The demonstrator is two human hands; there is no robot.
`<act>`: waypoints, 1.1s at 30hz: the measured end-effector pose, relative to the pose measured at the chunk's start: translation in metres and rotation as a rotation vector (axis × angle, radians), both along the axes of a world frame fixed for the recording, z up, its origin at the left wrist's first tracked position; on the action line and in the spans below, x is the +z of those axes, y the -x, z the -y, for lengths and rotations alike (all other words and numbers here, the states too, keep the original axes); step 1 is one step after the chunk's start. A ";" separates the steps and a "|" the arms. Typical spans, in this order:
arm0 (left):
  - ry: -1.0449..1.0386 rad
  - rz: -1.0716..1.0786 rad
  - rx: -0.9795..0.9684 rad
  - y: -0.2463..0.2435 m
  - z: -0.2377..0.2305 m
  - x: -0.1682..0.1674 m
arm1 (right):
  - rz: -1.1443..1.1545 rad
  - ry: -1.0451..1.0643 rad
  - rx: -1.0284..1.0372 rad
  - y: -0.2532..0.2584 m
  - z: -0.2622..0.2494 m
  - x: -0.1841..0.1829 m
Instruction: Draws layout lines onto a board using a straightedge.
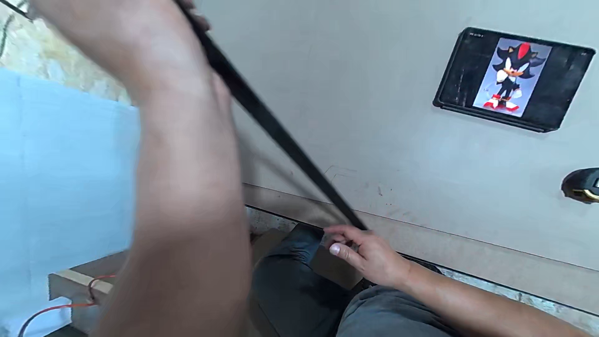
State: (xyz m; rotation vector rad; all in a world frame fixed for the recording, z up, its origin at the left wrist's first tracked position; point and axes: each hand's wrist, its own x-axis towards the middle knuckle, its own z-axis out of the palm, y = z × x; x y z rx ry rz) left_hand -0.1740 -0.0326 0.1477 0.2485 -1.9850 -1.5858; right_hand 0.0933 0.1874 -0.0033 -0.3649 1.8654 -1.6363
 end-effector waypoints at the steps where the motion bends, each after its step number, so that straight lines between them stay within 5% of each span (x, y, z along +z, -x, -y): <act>1: -0.044 0.023 0.006 0.000 -0.018 -0.005 | -0.051 -0.046 -0.096 -0.004 -0.007 -0.002; 6: -0.152 0.146 0.008 0.001 -0.073 -0.043 | -0.532 -0.333 -0.418 -0.007 -0.068 -0.013; 10: -0.073 0.286 -0.136 0.023 -0.082 -0.085 | -0.796 -0.581 -0.305 0.004 -0.106 -0.034; 12: 0.128 0.495 -0.231 0.025 -0.073 -0.113 | -0.810 -0.688 -0.147 0.012 -0.115 -0.055; 16: 0.498 0.662 -0.357 -0.062 -0.054 -0.170 | -0.798 -0.767 -0.032 0.028 -0.116 -0.087; 23: 0.563 0.600 -0.466 -0.280 -0.072 -0.229 | -0.809 -0.824 0.151 0.066 -0.101 -0.108; 33: 0.756 0.555 -0.483 -0.297 -0.095 -0.244 | -0.979 -0.703 0.213 0.127 -0.066 -0.122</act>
